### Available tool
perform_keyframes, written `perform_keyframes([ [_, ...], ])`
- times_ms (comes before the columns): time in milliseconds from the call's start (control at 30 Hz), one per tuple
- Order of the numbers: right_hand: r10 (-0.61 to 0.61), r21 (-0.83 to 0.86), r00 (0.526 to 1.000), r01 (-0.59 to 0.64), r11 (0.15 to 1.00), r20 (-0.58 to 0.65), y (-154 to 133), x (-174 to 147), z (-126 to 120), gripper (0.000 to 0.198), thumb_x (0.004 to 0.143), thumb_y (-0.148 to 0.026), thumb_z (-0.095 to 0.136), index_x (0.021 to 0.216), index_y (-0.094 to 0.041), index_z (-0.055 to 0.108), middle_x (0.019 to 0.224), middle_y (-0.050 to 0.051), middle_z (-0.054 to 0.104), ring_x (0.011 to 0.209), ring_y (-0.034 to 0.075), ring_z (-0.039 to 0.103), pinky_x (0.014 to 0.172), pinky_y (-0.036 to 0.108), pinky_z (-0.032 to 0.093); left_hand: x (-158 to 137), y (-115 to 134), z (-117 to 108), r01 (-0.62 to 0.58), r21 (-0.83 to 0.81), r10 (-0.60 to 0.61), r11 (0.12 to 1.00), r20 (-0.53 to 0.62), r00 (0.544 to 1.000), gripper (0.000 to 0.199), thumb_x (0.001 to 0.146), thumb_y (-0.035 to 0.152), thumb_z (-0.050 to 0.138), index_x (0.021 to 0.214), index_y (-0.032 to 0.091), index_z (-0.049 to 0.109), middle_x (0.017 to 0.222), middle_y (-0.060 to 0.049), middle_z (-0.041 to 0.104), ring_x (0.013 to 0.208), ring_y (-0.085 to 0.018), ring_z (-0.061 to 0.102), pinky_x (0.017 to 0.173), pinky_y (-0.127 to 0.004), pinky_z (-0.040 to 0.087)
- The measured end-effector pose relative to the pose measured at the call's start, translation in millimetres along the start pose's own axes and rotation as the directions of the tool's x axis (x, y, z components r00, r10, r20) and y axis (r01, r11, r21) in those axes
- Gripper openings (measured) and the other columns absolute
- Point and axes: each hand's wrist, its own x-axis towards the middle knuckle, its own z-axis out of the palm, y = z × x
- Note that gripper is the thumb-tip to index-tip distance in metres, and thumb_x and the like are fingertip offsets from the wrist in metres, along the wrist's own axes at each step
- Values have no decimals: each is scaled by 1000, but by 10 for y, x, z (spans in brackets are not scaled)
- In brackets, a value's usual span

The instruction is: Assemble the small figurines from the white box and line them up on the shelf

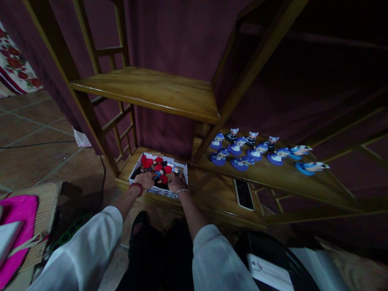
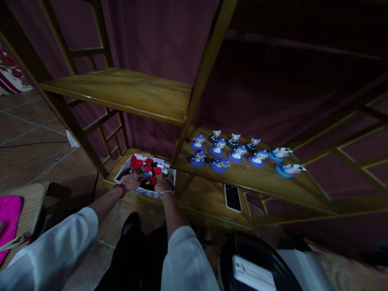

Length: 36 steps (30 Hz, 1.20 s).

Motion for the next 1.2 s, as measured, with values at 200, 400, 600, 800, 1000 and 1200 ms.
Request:
perform_keyframes([
  [200, 7, -3, 1000, -7, 1000, -5, -23, -14, -18, 58, 71, -18, 50, 127, -13, 37, 136, 13, 31, 127, 29, 20, 101, 36, 18, -15, 16, -7, 5, 8, -5, 1000, 5, 1000, 40, 80, 28, 36, 116, 32, 52, 112, -2, 59, 100, -22, 56, 86, -34, 42],
  [400, 47, 3, 996, -47, 999, -78, 9, 9, -12, 58, 70, -19, 49, 126, -14, 39, 130, 12, 41, 122, 25, 32, 100, 32, 24, -12, 21, -14, 6, 9, -6, 1000, 5, 1000, 40, 80, 29, 36, 116, 31, 52, 113, -2, 59, 100, -22, 56, 85, -33, 42],
  [600, 29, 58, 996, -24, 998, -86, 51, 36, 17, 51, 69, -15, 49, 120, -17, 46, 111, 9, 57, 108, 21, 49, 91, 26, 34, -12, 14, -12, -4, -1, 4, 1000, -12, 1000, 38, 80, 29, 35, 114, 34, 52, 116, 0, 57, 102, -21, 55, 87, -33, 41],
  [800, 28, 137, 999, -22, 990, -41, 46, 34, 9, 36, 74, -15, 43, 109, -21, 53, 104, 4, 61, 95, 16, 56, 80, 23, 40, -17, 12, -12, -12, -7, 12, 1000, -18, 1000, 38, 80, 29, 36, 113, 36, 53, 118, 2, 55, 102, -21, 54, 87, -34, 40],
  [1000, 30, 110, 994, -18, 994, -105, -36, -87, -83, 30, 82, -20, 34, 101, -23, 57, 95, 3, 64, 87, 16, 59, 73, 23, 41, -35, 13, -44, -3, -20, 3, 1000, -10, 1000, 37, 79, 30, 38, 113, 34, 53, 112, -1, 59, 100, -21, 55, 84, -32, 41],
  [1200, -39, 78, 985, 53, 996, -169, -91, -219, -149, 30, 81, -19, 35, 100, -24, 59, 92, 2, 65, 85, 14, 59, 73, 21, 40, -65, 5, -90, 7, -155, -12, 988, -37, 999, 34, 79, 36, 41, 109, 35, 56, 100, 2, 63, 92, -17, 58, 76, -25, 43],
])
